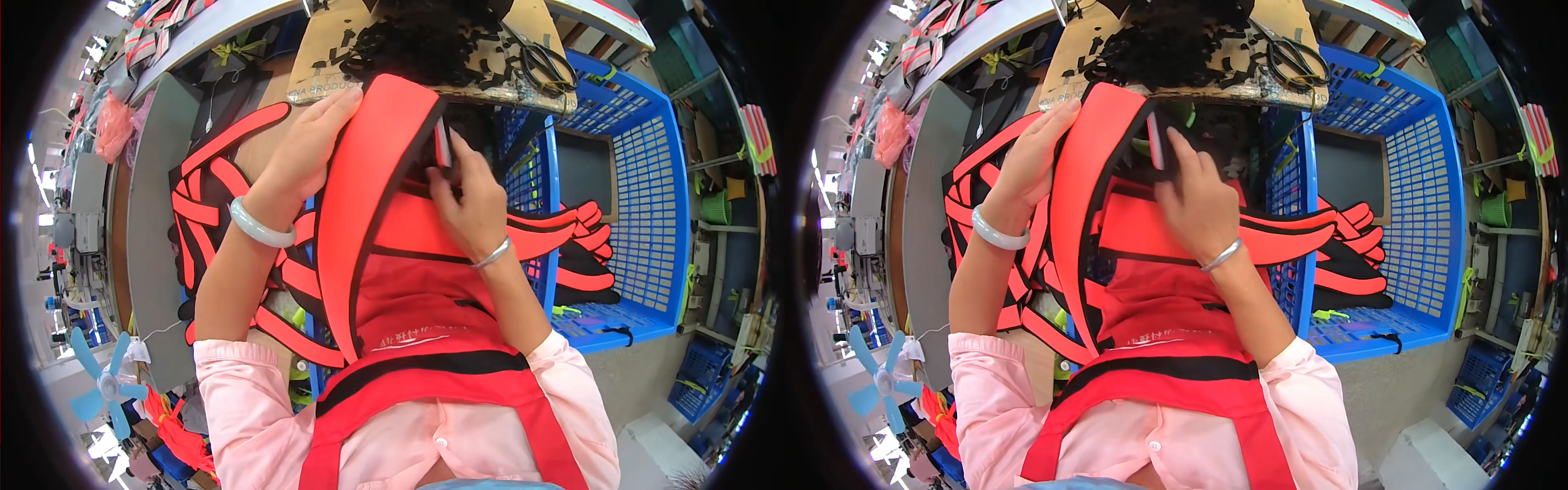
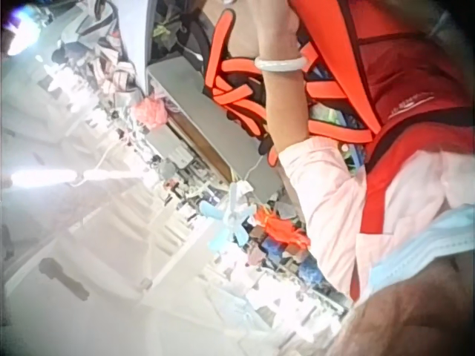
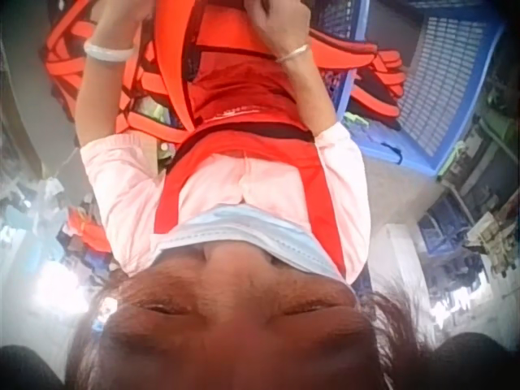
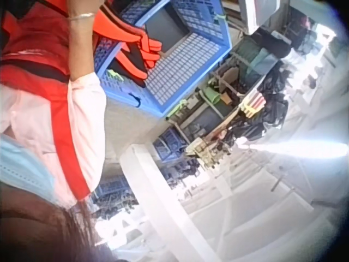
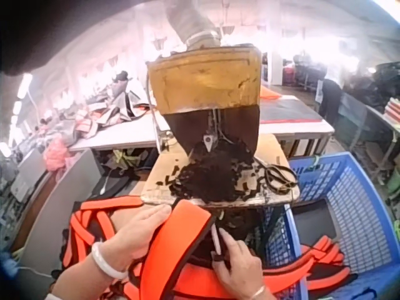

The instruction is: The person sews red reflective strips onto black fabric pieces using a sewing machine. They repeatedly pick up fabric from a blue basket, align the strips, feed the material through the machine, and trim excess fabric with scissors. The finished pieces are placed back into the basket.

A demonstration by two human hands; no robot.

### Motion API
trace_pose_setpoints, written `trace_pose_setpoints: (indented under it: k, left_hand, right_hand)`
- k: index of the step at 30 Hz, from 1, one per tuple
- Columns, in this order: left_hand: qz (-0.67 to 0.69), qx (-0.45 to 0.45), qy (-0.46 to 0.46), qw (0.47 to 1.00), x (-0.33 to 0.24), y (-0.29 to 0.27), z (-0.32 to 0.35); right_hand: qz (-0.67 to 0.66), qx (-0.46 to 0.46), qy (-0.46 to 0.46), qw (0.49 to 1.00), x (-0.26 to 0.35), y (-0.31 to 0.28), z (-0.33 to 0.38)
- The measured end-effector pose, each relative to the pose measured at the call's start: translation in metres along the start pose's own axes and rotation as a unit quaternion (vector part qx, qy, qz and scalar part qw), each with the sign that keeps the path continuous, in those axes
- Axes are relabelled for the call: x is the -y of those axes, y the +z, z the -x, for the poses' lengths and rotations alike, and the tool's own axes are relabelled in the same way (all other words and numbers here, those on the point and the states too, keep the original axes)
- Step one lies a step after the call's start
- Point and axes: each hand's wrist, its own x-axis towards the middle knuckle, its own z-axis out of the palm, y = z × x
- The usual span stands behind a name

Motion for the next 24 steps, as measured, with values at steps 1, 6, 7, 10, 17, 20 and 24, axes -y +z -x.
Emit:
trace_pose_setpoints:
  k: [1,6,7,10,17,20,24]
  left_hand:
    - [0.007,-0.004,-0.008,1.0,-0.001,-0.005,-0.002]
    - [0.003,0.106,-0.046,0.993,0.001,-0.051,0.009]
    - [-0.016,0.093,-0.062,0.994,-0.001,-0.049,0.017]
    - [0.039,0.261,-0.16,0.951,0.001,-0.059,0.012]
    - [-0.213,0.137,-0.015,0.967,0.04,-0.016,-0.036]
    - [-0.035,0.123,0.048,0.991,0.008,0.004,-0.062]
    - [-0.035,0.086,0.094,0.991,-0.01,0.021,-0.083]
  right_hand:
    - [0.026,-0.023,-0.034,0.999,-0.006,-0.003,0.0]
    - [-0.116,-0.026,-0.003,0.993,0.019,-0.072,-0.014]
    - [-0.122,-0.008,-0.019,0.992,0.026,-0.082,-0.018]
    - [-0.111,0.054,-0.029,0.992,0.054,-0.112,-0.037]
    - [0.109,0.11,-0.111,0.982,0.031,-0.12,-0.114]
    - [0.134,0.138,-0.125,0.973,0.018,-0.115,-0.138]
    - [0.118,0.168,-0.137,0.969,0.006,-0.101,-0.162]
